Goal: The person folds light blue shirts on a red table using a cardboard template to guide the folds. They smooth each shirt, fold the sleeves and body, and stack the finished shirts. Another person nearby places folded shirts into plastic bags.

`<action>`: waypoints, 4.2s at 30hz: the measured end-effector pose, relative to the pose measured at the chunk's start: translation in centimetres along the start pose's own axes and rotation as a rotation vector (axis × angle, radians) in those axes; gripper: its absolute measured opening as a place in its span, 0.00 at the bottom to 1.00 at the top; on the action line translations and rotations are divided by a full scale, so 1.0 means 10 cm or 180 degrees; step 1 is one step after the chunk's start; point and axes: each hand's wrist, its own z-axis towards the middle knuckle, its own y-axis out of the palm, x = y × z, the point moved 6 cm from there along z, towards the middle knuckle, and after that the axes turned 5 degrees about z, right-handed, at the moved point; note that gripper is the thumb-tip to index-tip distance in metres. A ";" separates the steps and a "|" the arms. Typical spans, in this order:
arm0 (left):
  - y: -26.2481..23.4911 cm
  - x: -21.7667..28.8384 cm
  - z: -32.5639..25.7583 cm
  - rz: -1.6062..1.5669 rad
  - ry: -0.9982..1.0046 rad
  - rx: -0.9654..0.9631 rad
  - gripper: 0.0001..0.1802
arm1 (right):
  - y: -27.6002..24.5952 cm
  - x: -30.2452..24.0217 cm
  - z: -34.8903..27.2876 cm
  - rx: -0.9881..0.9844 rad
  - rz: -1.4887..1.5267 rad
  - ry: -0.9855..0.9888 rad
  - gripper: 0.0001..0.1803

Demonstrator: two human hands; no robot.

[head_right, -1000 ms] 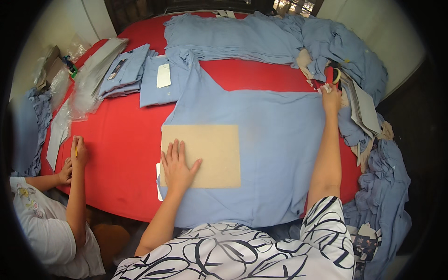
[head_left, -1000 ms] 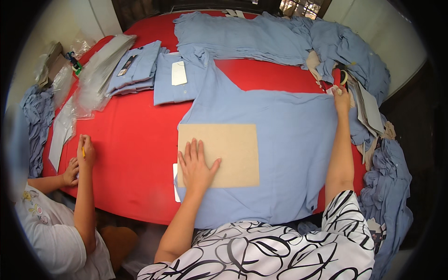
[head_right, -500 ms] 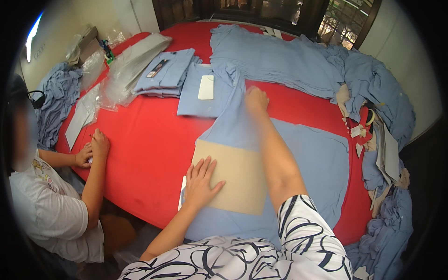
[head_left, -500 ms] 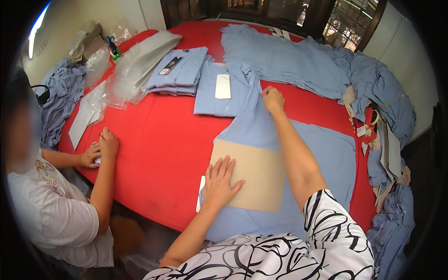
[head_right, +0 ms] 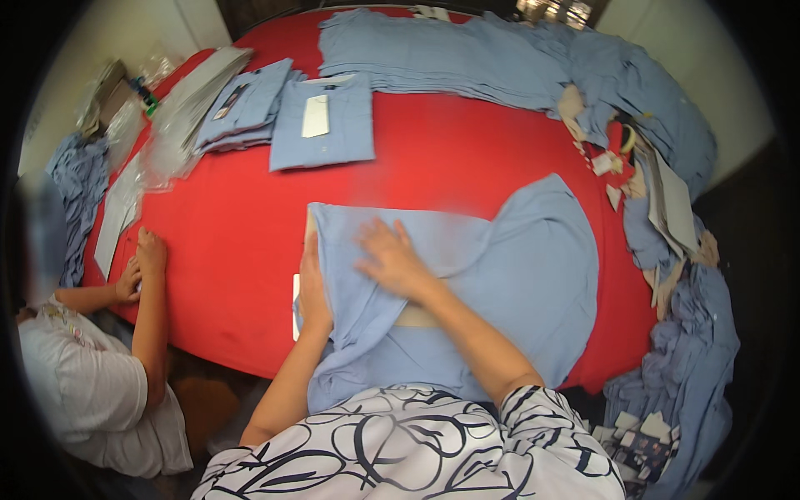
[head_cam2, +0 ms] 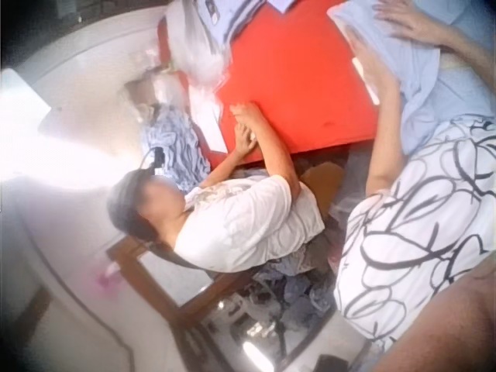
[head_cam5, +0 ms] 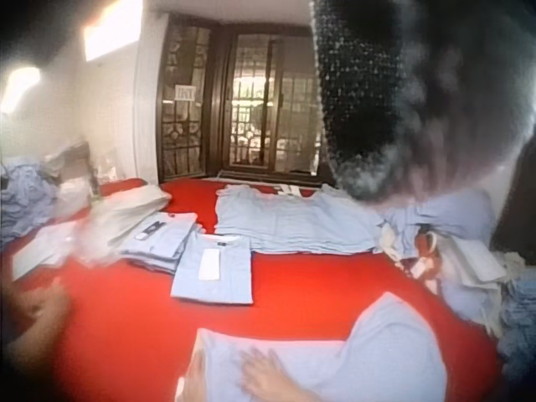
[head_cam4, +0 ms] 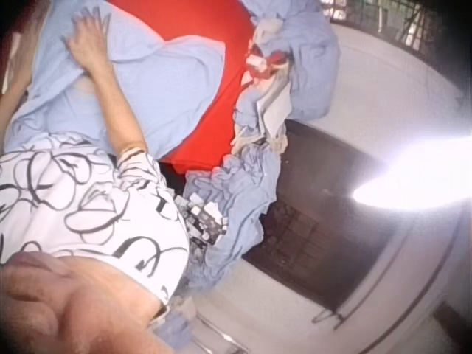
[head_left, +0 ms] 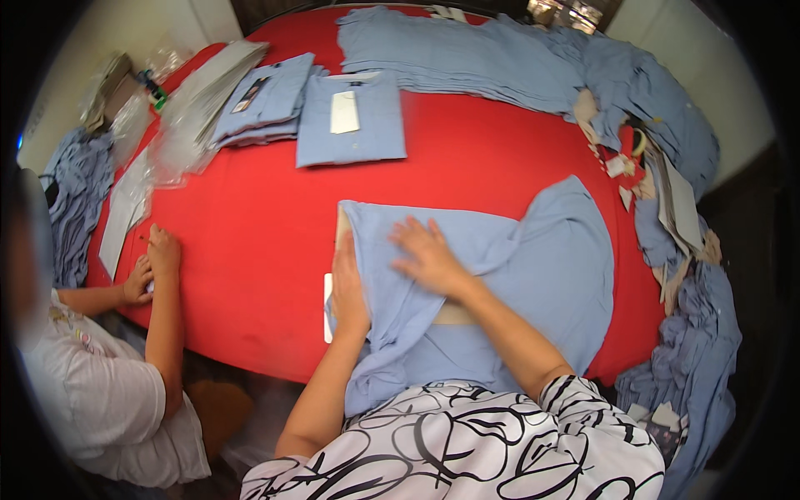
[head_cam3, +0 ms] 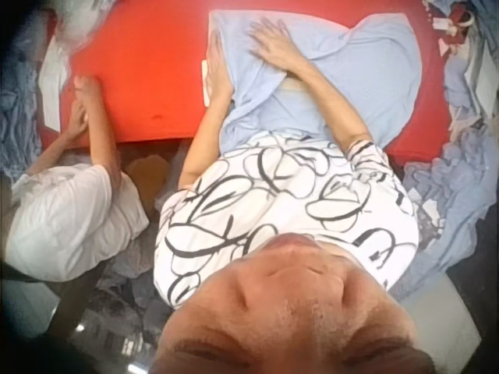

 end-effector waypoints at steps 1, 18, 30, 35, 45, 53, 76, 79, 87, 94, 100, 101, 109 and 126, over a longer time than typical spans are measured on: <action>0.00 -0.02 0.02 -0.0163 -0.0030 0.0203 0.33 | 0.13 -0.06 -0.09 0.0014 -0.0839 -0.0267 0.17; -0.16 0.11 -0.02 -0.0557 0.0068 -0.0154 0.20 | -3.46 2.27 -1.46 0.1754 -0.2680 0.1514 0.11; -0.07 0.06 0.02 -0.0776 -0.0057 0.0070 0.15 | -2.46 1.09 -3.61 0.1112 -0.1004 0.3797 0.19; 0.04 -0.03 0.08 -0.1091 -0.0140 0.0072 0.17 | -2.42 1.23 -3.83 0.2861 0.0444 0.2863 0.13; -0.01 0.05 0.00 -0.0925 -0.0272 0.0099 0.20 | -3.32 1.38 -4.04 0.1427 -0.2171 0.3671 0.08; -0.01 -0.02 0.01 -0.0502 -0.0092 0.0080 0.21 | -2.42 2.32 -2.38 0.0602 -0.2357 0.2225 0.34; -0.23 0.08 0.13 -0.0724 0.0744 -0.1199 0.28 | 0.22 -1.12 -0.89 -0.0932 0.0220 -0.1192 0.25; -0.20 -0.01 0.11 -0.0499 0.0823 -0.1174 0.18 | 0.15 -1.29 -0.85 -0.1204 0.0651 -0.1097 0.17; -0.34 0.15 0.12 -0.0560 0.0510 -0.1378 0.16 | -0.88 0.34 -2.28 0.0564 0.2240 0.3102 0.11; -0.36 0.16 0.12 -0.0288 0.0382 -0.1500 0.22 | -1.15 0.42 -2.34 0.0651 0.1884 0.2809 0.09; -0.43 0.23 0.11 0.0678 0.0745 -0.1358 0.28 | -0.39 -1.06 -1.70 -0.1447 0.1136 -0.0278 0.19; -0.43 0.20 0.11 0.0647 0.0703 -0.1500 0.30 | -0.24 -1.14 -1.72 -0.1707 0.0787 -0.0462 0.18; -0.45 -0.28 0.45 -0.1423 -0.1027 -0.2960 0.51 | -0.49 -0.58 -0.32 -0.1548 0.1889 0.1222 0.07; -0.18 0.38 0.21 0.0967 0.0727 0.0566 0.09 | -1.76 0.13 -3.60 0.1312 -0.1778 0.2255 0.16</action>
